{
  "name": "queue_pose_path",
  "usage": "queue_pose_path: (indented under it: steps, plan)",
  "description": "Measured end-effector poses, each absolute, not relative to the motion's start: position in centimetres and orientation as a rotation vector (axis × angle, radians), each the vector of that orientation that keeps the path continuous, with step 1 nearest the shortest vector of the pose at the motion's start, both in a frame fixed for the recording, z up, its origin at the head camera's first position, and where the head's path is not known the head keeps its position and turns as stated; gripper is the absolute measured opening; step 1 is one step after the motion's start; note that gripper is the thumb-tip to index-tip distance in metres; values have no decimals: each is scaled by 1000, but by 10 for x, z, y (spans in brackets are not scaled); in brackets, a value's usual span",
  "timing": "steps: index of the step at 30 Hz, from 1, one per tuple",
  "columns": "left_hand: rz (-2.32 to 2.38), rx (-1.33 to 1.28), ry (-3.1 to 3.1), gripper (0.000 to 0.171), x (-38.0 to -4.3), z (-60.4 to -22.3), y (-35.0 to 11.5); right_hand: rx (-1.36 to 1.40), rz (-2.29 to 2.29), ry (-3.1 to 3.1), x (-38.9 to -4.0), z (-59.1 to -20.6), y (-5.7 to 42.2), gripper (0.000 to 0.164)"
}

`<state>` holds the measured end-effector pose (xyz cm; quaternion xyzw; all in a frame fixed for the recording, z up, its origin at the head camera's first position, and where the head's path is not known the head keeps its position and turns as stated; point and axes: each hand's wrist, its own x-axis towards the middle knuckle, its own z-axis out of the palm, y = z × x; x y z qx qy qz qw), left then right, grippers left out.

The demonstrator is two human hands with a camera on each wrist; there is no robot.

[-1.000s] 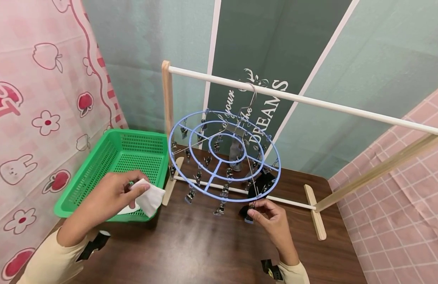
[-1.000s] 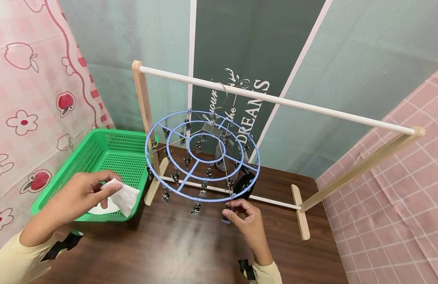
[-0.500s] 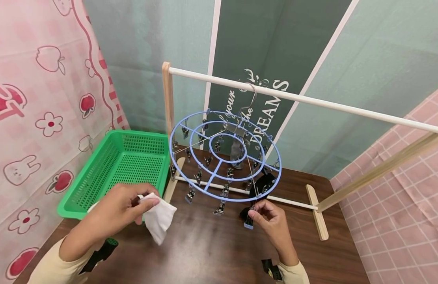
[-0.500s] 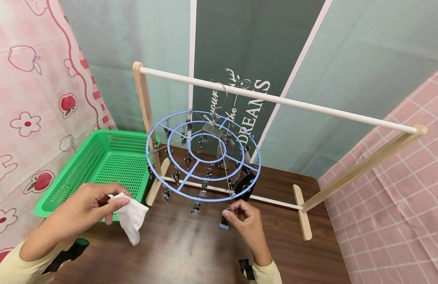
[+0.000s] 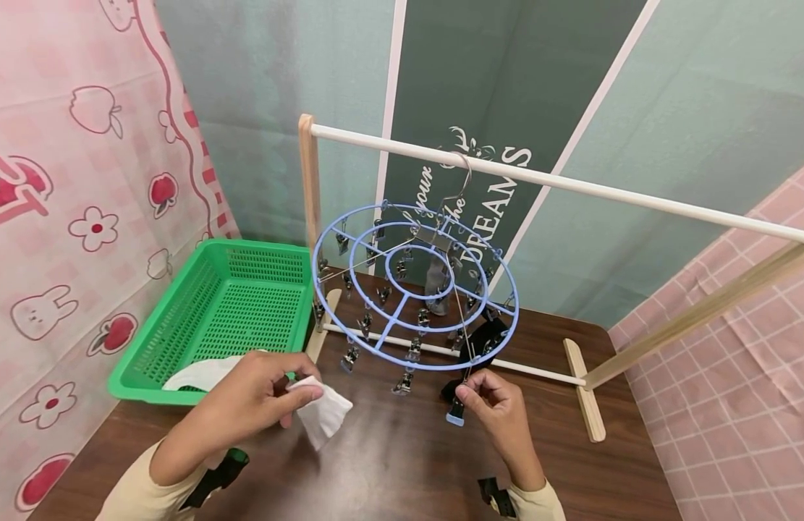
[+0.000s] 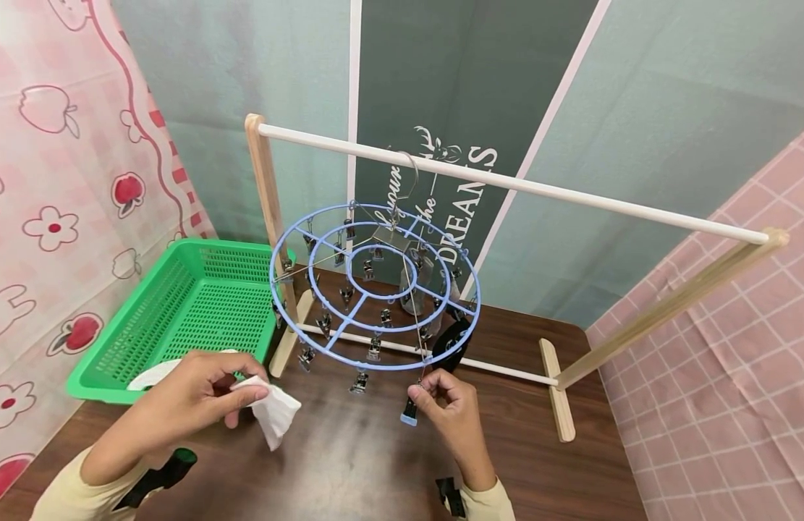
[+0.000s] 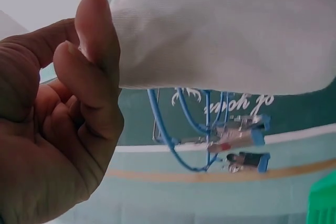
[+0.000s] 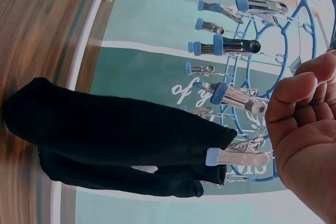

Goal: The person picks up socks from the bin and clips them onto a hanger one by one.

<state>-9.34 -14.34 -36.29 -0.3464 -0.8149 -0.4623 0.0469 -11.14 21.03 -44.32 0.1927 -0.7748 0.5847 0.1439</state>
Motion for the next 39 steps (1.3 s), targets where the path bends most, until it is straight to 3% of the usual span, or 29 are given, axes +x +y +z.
queue_pose_path:
  steps: [23, 39]
  plan:
    - [-1675, -1045, -2725, 11, -102, -395, -99, 570, 1740, -2142, -113, -450, 207, 22]
    - [-1718, -1141, -2685, 13, -103, -413, -71, 406, 1814, -2078, -114, -446, 205, 16]
